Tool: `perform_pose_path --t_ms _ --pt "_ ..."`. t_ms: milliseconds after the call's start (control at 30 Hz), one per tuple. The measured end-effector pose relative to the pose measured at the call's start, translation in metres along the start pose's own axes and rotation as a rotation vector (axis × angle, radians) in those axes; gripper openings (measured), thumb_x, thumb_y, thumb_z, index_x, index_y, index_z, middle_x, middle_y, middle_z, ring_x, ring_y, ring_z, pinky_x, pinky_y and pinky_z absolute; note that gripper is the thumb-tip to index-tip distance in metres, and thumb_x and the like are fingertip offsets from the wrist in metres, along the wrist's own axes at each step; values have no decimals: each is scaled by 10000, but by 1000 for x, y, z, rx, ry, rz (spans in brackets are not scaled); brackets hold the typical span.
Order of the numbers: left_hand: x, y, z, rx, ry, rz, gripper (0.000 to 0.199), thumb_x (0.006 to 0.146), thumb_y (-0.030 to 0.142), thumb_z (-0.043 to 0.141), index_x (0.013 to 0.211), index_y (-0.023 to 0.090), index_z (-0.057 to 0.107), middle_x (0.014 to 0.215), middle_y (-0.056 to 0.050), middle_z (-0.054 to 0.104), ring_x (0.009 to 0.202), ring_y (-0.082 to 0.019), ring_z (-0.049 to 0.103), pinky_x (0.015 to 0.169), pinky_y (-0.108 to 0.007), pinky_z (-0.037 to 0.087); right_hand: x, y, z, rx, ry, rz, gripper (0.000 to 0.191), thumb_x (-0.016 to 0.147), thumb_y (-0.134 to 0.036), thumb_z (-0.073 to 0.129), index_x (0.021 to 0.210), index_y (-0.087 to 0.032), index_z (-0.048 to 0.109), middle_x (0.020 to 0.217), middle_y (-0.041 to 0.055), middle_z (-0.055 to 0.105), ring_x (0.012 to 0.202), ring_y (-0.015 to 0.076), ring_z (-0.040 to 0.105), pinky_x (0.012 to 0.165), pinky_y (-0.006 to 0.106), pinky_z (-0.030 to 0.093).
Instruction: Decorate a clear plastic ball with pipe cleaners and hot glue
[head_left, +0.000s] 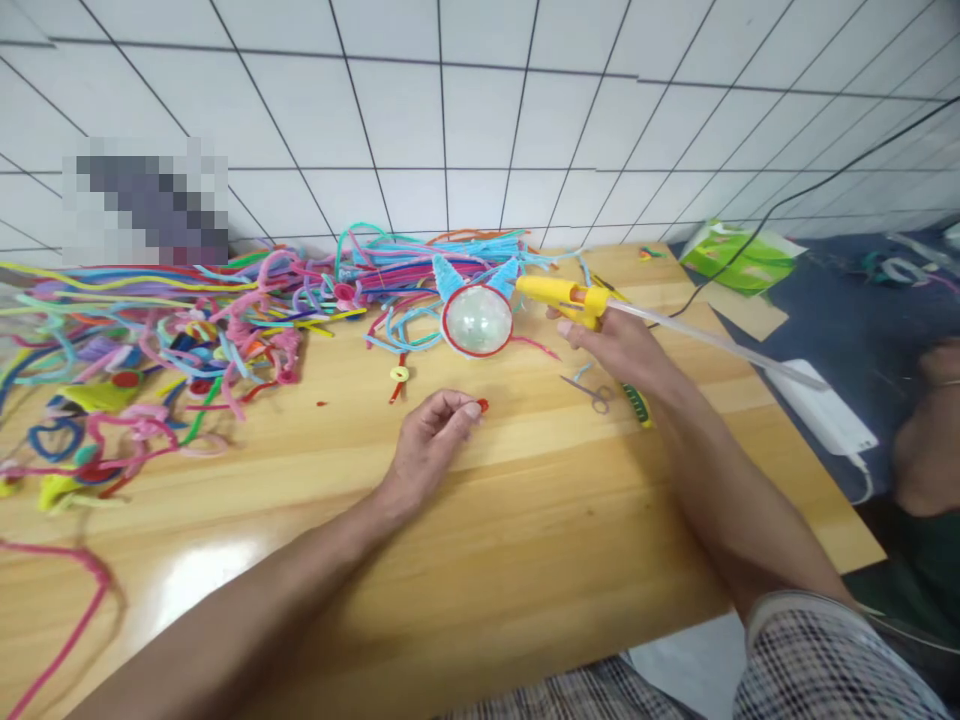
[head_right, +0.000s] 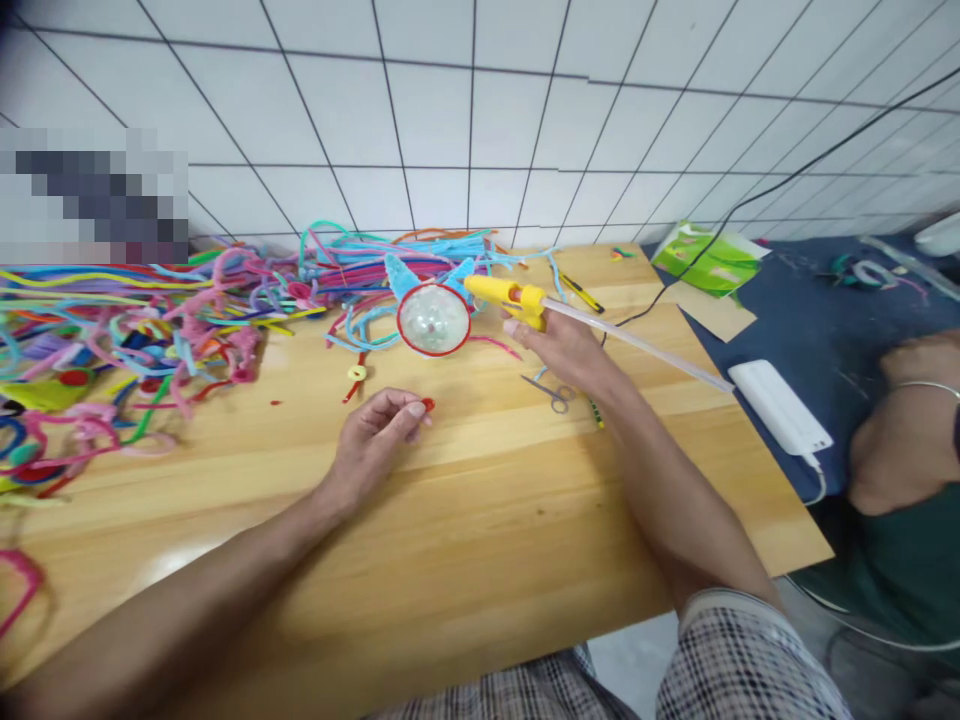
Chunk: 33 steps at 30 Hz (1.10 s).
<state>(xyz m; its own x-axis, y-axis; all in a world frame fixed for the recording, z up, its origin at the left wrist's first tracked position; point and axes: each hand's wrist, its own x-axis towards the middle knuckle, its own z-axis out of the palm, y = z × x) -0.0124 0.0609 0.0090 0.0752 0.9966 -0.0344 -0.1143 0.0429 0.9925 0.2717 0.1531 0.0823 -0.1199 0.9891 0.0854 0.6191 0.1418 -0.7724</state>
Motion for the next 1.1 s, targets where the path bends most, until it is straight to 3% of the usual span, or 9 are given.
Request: perform_pose_path --t_ms 167,267,333,400,500,567,733,833,1100 --pt "18 34 -14 39 223 291 396 928 613 925 912 232 817 847 -18 770 829 -167 704 779 -279 578 5 2 0 40 -3 6 354 962 -487 732 1181 -228 833 1148 78 840 904 261 723 858 431 607" --pt "50 38 -23 207 246 428 319 1007 566 854 952 254 815 1135 -60 839 1072 -228 770 945 -364 622 9 7 4 57 14 -18 335 950 -472 733 1154 -221 821 1146 82 843 904 261 722 807 410 602" --pt "75 33 -25 420 199 608 263 1050 505 816 966 256 802 1314 -83 835 1277 -275 757 1125 -456 598 11 10 6 53 33 -12 372 952 -478 733 1209 -223 816 1160 82 850 928 271 734 802 411 607" --pt "97 25 -22 583 55 762 188 1112 414 727 1041 250 784 1421 -101 813 1384 -285 733 1250 -521 538 12 13 9 24 43 10 393 954 -488 736 1233 -224 817 1154 85 855 948 285 748 816 423 612" --pt "116 14 -15 768 -113 845 178 1161 352 616 1101 240 740 1531 -124 771 1564 -296 632 1354 -566 442 9 13 11 -33 58 16 369 950 -496 753 1201 -237 828 1105 83 859 952 296 766 840 430 614" --pt "118 9 -11 850 -123 853 203 1179 359 573 1120 238 725 1525 -134 772 1573 -296 624 1346 -567 446 7 11 11 -57 88 -9 328 947 -489 760 1158 -247 824 1049 70 855 928 290 766 835 419 610" --pt "99 0 -8 872 -16 977 167 1178 324 586 1150 243 730 1371 -119 826 1366 -274 742 1182 -502 566 -2 3 9 -46 89 -129 223 945 -456 732 1035 -257 776 950 37 812 840 244 720 794 384 578" --pt "88 -7 -5 888 34 988 129 1150 290 629 1141 251 752 1394 -118 821 1427 -302 711 1215 -539 541 -9 -7 3 -48 62 -154 175 944 -435 721 1003 -272 750 912 27 791 813 239 711 747 374 556" --pt "82 -13 5 860 114 1006 72 1132 253 674 1144 248 745 1401 -107 822 1428 -301 712 1209 -515 543 -25 -27 -9 -221 94 -184 78 977 -389 743 1018 -322 738 1095 69 847 1029 325 792 920 473 622"
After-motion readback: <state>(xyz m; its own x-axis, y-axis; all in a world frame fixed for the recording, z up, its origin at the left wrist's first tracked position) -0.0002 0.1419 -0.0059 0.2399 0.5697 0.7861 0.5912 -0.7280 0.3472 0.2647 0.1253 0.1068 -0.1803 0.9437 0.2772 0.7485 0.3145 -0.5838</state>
